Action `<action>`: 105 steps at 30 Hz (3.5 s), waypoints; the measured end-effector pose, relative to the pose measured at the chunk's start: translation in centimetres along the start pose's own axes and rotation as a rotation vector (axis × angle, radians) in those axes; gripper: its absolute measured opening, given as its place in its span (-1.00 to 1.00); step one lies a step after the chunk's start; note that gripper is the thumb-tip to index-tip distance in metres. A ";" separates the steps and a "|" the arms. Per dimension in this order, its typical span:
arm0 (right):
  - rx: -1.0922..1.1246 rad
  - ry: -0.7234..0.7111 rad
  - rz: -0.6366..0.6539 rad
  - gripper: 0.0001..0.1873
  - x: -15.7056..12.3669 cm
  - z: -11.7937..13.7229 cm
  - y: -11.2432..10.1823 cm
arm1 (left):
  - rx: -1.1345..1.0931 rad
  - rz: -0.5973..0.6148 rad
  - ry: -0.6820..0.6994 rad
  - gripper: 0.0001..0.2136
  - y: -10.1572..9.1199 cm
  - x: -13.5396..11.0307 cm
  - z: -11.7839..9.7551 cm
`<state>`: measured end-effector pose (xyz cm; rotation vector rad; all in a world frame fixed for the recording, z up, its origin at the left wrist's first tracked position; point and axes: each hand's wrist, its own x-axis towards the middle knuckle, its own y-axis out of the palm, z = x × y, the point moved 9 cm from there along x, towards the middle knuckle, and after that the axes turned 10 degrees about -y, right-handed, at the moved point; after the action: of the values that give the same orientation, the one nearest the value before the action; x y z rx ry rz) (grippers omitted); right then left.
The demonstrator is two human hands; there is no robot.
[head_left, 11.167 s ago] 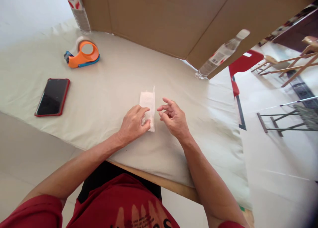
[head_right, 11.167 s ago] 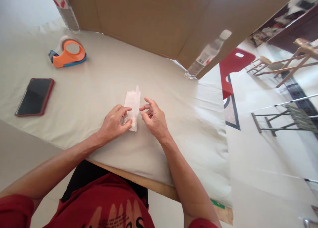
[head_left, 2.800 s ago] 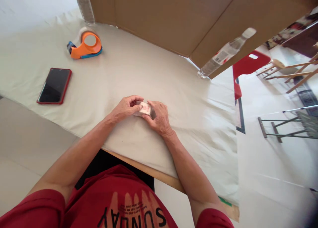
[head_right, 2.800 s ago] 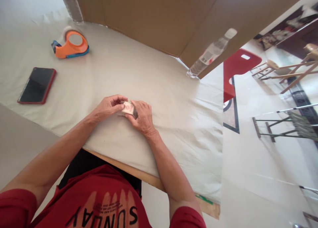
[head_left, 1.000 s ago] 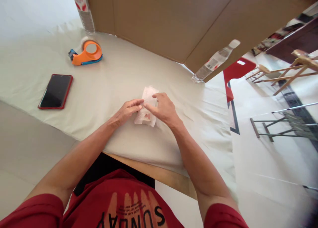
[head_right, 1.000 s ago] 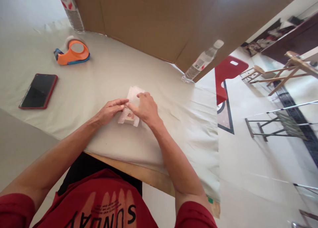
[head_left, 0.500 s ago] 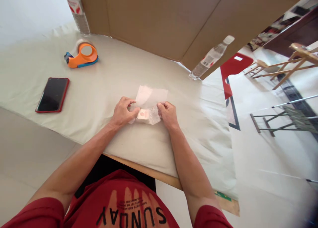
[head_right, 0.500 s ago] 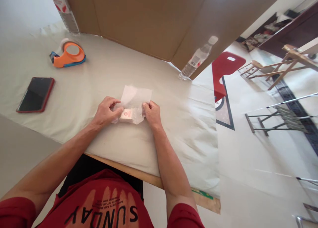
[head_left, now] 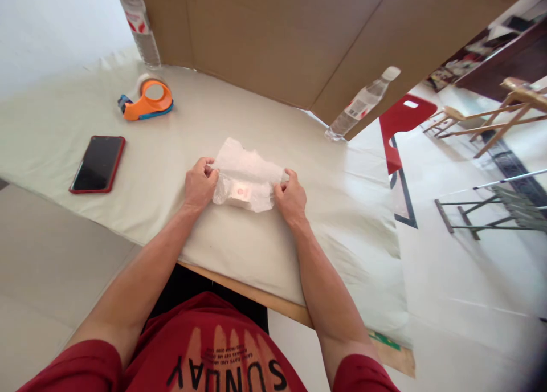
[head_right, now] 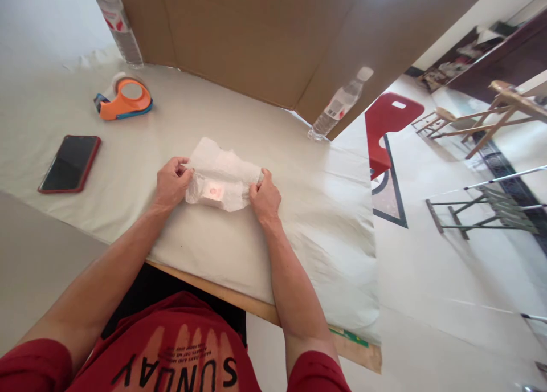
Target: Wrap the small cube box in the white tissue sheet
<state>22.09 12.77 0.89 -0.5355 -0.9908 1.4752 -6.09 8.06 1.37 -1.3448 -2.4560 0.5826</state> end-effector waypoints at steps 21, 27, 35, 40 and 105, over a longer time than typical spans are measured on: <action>0.719 -0.150 0.232 -0.32 -1.0 5.1 -0.3 | 0.012 0.240 0.253 -0.46 -0.3 -2.7 -3.1; 0.743 -0.230 1.041 -0.51 -5.9 8.7 2.4 | -0.290 0.928 0.001 -0.47 1.3 -4.5 -2.7; 0.521 -0.243 0.444 -0.69 -2.4 7.5 0.1 | 0.055 0.624 0.263 -0.50 1.3 -4.0 -3.5; 0.349 -0.447 0.288 -0.40 -2.7 9.3 1.2 | 0.239 0.660 0.469 -0.13 3.3 -5.7 -3.5; -0.184 -0.355 0.147 -0.48 -2.2 6.1 3.2 | 0.798 0.480 0.608 -0.48 8.4 -3.3 -4.4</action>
<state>15.74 9.31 0.99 -0.4954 -1.4000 1.6545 3.68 10.29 1.13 -1.4399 -1.2101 0.9470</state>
